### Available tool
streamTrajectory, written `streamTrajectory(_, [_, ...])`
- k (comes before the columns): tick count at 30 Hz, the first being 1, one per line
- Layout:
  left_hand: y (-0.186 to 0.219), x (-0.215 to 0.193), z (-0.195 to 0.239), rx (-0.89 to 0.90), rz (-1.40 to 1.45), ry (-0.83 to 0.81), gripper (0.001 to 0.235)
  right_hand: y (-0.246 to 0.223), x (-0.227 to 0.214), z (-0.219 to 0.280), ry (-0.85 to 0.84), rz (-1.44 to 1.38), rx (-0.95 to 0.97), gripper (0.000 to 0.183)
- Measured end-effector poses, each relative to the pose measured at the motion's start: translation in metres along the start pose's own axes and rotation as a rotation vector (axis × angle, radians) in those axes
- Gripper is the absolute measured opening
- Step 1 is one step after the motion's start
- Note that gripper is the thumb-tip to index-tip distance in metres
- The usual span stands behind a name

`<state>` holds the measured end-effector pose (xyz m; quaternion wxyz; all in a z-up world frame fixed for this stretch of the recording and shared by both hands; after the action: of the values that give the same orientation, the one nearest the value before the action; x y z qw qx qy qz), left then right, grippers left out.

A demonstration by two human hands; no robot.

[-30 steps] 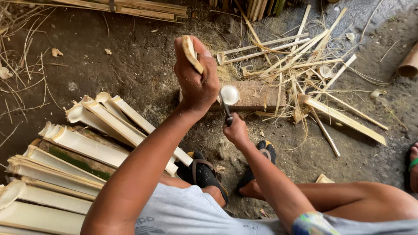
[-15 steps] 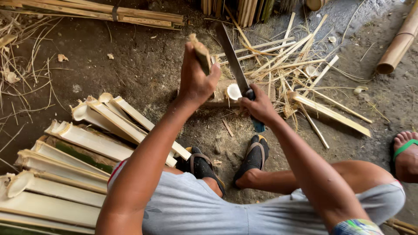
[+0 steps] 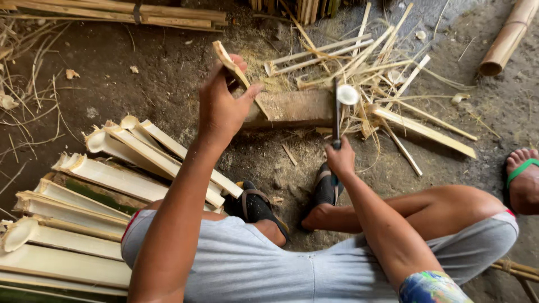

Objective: The person sits on the ground and uses a machete to split bamboo pieces into thinner strips. They repeatedly strike the bamboo against a wooden block to separate the layers and then shave the edges to refine the strips.

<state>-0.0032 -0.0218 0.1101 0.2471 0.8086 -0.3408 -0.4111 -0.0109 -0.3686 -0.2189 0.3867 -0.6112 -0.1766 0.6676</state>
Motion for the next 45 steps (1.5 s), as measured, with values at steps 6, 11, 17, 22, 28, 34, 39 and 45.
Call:
streamTrajectory(6, [-0.003,0.023,0.009,-0.041,0.092,-0.132,0.049,-0.123,-0.036,0.016,-0.050,-0.177,-0.050,0.034])
streamTrajectory(11, [-0.017,0.048,0.018,-0.158,0.107,-0.300,0.039,-0.282,-0.125,0.076,-0.331,-0.334,-0.381,0.035])
streamTrajectory(17, [-0.021,0.054,0.022,-0.030,0.048,-0.214,0.036,-0.371,-0.190,0.141,-0.508,-0.353,-0.609,0.033])
streamTrajectory(22, [-0.015,0.054,0.024,-0.044,0.006,-0.213,0.050,-0.374,-0.185,0.147,-0.468,-0.420,-0.538,0.032])
streamTrajectory(28, [0.001,0.053,0.031,0.021,0.038,-0.164,0.065,-0.357,-0.180,0.151,-0.499,-0.468,-0.643,0.022])
streamTrajectory(34, [0.005,0.060,0.027,0.006,0.029,-0.179,0.065,-0.348,-0.181,0.144,-0.496,-0.493,-0.502,0.022])
streamTrajectory(39, [0.008,0.065,0.030,-0.006,0.027,-0.211,0.064,-0.347,-0.187,0.146,-0.487,-0.467,-0.524,0.021])
streamTrajectory(45, [0.010,0.064,0.029,-0.024,0.023,-0.211,0.065,-0.343,-0.189,0.146,-0.455,-0.444,-0.526,0.029])
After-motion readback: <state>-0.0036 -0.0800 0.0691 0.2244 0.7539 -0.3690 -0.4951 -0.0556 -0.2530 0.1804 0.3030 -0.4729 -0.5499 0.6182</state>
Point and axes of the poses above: each hand's wrist, its own z-axis away from the middle knuckle, its own x-axis out of the palm, y = z × x, the point moved 8 cm from there along -z, towards the middle knuckle, and after that the axes turned 4 degrees about y, right-handed, at the moved point
